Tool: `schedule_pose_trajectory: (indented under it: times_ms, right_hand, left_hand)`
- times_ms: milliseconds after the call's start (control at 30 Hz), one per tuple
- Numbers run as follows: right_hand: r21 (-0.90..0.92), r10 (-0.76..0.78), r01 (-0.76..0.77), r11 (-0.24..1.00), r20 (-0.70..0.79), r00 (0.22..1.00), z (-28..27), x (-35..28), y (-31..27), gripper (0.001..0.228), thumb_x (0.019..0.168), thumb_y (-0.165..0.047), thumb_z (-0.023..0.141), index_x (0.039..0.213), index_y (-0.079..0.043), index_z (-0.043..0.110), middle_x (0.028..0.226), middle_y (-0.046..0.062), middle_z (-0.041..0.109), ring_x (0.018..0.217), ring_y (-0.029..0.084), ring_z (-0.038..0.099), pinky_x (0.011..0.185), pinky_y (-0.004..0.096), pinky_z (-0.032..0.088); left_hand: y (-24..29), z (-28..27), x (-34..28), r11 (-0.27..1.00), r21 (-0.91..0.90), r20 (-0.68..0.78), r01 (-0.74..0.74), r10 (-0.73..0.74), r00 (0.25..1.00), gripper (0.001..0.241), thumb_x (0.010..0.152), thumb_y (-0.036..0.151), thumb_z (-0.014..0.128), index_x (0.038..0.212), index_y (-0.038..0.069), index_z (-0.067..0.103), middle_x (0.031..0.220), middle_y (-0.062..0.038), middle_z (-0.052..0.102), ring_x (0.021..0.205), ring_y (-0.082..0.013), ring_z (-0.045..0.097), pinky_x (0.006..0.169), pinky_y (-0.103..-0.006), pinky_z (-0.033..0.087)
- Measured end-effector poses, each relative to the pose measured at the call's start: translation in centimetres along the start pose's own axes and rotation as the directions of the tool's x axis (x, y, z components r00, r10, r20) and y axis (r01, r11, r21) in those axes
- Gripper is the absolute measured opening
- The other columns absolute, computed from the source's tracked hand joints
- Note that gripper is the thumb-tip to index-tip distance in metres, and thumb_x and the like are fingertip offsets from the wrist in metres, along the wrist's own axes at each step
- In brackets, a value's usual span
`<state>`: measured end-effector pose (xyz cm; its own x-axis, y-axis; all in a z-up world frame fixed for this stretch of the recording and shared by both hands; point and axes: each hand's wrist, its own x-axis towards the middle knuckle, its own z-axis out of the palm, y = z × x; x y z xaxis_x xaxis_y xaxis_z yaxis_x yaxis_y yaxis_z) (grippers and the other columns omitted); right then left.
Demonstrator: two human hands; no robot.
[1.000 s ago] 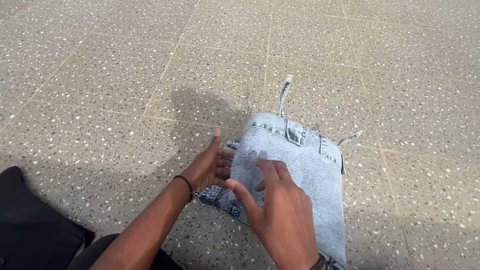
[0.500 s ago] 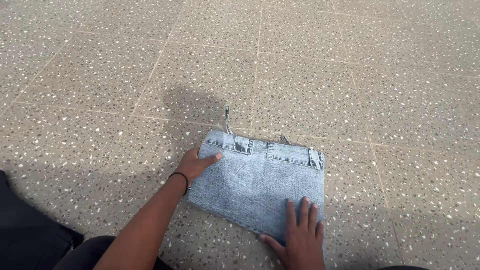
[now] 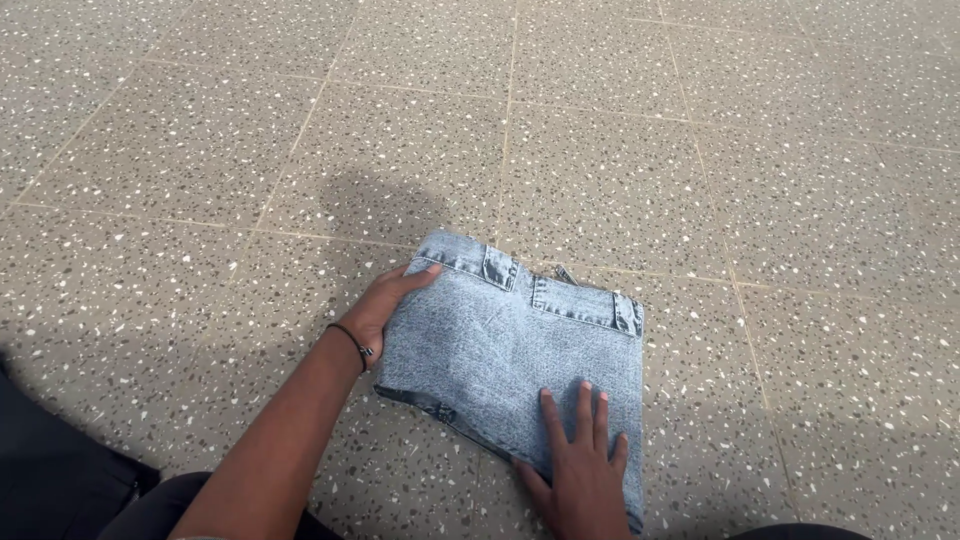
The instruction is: The person folds various pairs of denim pants while sitting on an outdoor tiled floor.
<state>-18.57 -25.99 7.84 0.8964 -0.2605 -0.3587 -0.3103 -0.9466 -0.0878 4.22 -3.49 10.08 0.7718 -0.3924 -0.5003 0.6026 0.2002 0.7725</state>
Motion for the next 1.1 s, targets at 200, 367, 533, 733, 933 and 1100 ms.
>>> schedule_pose_trajectory:
  times_ms: [200, 367, 533, 733, 933, 1100]
  right_hand:
    - [-0.015, -0.005, 0.006, 1.0, 0.066, 0.998, -0.1, 0.1, -1.6, 0.094, 0.088, -0.039, 0.067, 0.164, -0.043, 0.012, 0.174, 0.013, -0.005, 0.156, 0.042, -0.004, 0.115, 0.073, 0.016]
    - [-0.092, 0.034, -0.038, 0.995, -0.046, 0.998, 3.3, 1.8, -0.8, 0.075, 0.097, -0.012, 0.042, 0.16, -0.038, 0.011, 0.174, 0.016, -0.004, 0.152, 0.049, 0.002, 0.107, 0.081, 0.016]
    - [-0.116, 0.043, -0.037, 0.993, 0.046, 0.998, 0.7, 0.7, -1.1, 0.086, 0.094, -0.005, 0.047, 0.165, -0.032, 0.007, 0.17, 0.021, -0.008, 0.152, 0.052, 0.0, 0.108, 0.079, 0.015]
    - [0.109, -0.128, 0.134, 0.985, -0.059, 0.99, -1.1, 0.6, -1.9, 0.097, 0.088, -0.066, 0.064, 0.159, -0.013, 0.024, 0.165, 0.027, 0.005, 0.154, 0.049, -0.001, 0.117, 0.067, 0.012]
    - [0.174, -0.303, 0.498, 0.849, -0.612, 0.73, -2.3, 6.0, -5.2, 0.098, 0.092, -0.069, 0.055, 0.147, 0.01, 0.038, 0.161, 0.033, 0.025, 0.155, 0.045, 0.013, 0.121, 0.055, 0.013]
    - [0.073, -0.32, 0.446, 0.892, -0.594, 0.738, 0.3, 9.1, -4.4, 0.086, 0.103, -0.061, 0.04, 0.154, 0.008, 0.034, 0.165, 0.03, 0.022, 0.156, 0.044, 0.01, 0.122, 0.055, 0.008]
  left_hand:
    - [-4.2, -5.0, 5.2, 0.868, 0.483, -0.278, 0.117, 0.026, 0.96, 0.06, 0.074, 0.048, 0.085, 0.113, 0.004, 0.072, 0.105, -0.012, 0.078, 0.092, -0.0232, 0.076, 0.084, -0.0401, 0.06]
    - [-5.5, -5.4, 6.5, 0.637, 0.77, -0.299, 0.036, 0.31, 0.902, 0.075, 0.072, 0.063, 0.083, 0.108, -0.002, 0.073, 0.098, -0.017, 0.077, 0.091, -0.0279, 0.075, 0.085, -0.0424, 0.058]
    - [-3.8, 0.4, 0.9, 0.3, 0.954, -0.209, 0.03, 0.59, 0.78, 0.084, 0.079, 0.057, 0.076, 0.136, -0.002, 0.056, 0.13, -0.024, 0.062, 0.12, -0.0355, 0.061, 0.1, -0.046, 0.051]
    - [-6.9, 5.8, -1.1, -0.417, 0.894, 0.418, -0.166, 0.642, 0.642, 0.098, 0.088, 0.069, 0.058, 0.155, 0.003, 0.031, 0.161, -0.029, 0.025, 0.15, -0.0427, 0.018, 0.117, -0.0714, 0.012]
    - [-9.7, 6.5, -0.1, -0.361, 0.928, 0.313, -0.09, 0.626, 0.714, 0.105, 0.084, 0.071, 0.053, 0.159, 0.005, 0.02, 0.163, -0.032, 0.01, 0.153, -0.0467, 0.0, 0.111, -0.0786, -0.006]
    - [-8.8, 7.3, -1.0, -0.426, 0.904, 0.291, -0.028, 0.567, 0.771, 0.102, 0.085, 0.064, 0.056, 0.16, 0.006, 0.018, 0.163, -0.033, 0.007, 0.153, -0.0472, -0.001, 0.11, -0.0778, -0.006]
